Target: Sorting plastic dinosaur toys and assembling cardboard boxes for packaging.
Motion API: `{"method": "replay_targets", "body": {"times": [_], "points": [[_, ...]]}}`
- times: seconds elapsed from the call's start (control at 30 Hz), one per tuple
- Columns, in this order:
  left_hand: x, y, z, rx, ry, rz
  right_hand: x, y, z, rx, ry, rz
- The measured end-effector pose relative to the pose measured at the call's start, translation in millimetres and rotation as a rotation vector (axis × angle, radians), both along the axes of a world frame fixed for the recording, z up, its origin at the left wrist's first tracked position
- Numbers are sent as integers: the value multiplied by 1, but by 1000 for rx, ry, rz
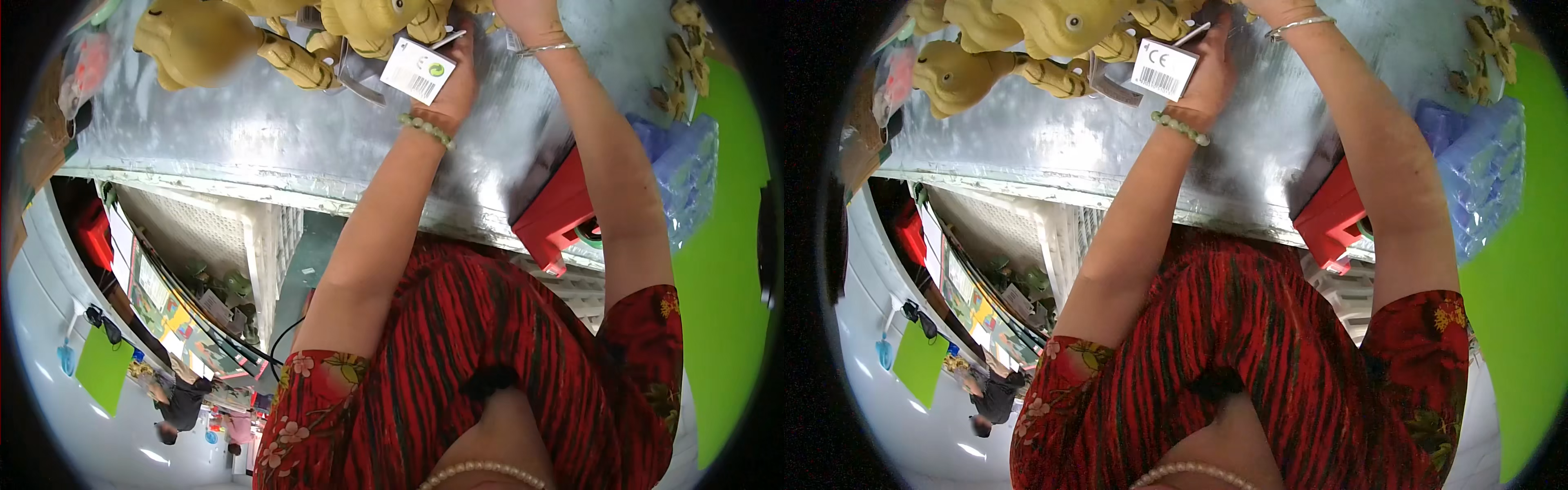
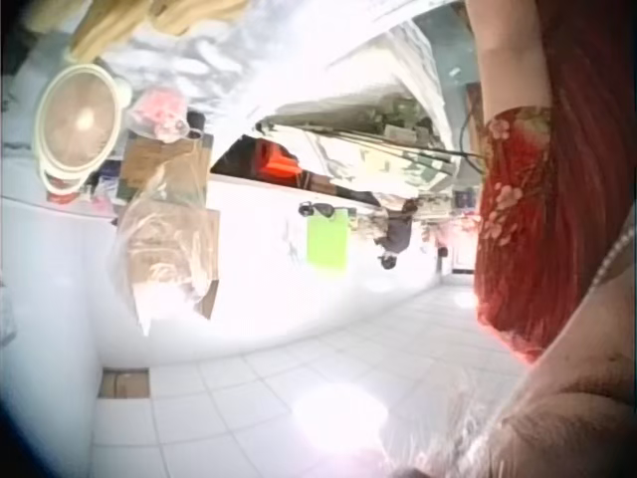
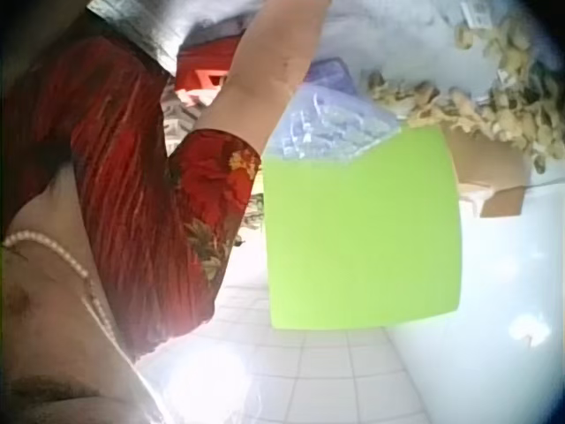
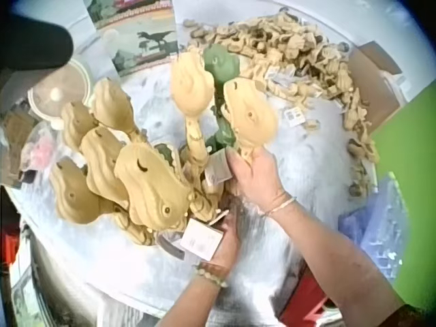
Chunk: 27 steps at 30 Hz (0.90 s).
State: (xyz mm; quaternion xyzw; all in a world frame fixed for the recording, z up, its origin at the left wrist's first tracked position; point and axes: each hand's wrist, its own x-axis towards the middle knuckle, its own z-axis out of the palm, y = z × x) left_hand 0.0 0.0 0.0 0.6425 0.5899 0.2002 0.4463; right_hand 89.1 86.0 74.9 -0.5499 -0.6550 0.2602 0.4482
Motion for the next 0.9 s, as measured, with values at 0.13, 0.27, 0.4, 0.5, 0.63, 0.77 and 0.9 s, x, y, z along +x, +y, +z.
{"method": "replay_targets", "body": {"times": [0.13, 0.27, 0.4, 0.5, 0.63, 0.77, 0.9], "points": [[-6, 13, 14, -183, -324, 108, -6, 10, 1, 30, -2, 13], [-8, 11, 4, -242, -813, 332, -10, 5, 0, -17, 56, 13], [-7, 10, 18, 3, -436, 264, -6, 0, -3, 32, -82, -48], [-12, -3, 16, 504, 342, 33, -7, -1, 1, 121, 34, -125], [-14, -8, 24, 306, 168, 20, -1, -1, 4, -83, 71, -163], [-16, -8, 23, 342, 196, 19, -3, -4, 9, -133, 42, -142], [-13, -5, 19, 378, 226, 9, -6, -5, -5, 219, -7, -78]]}}
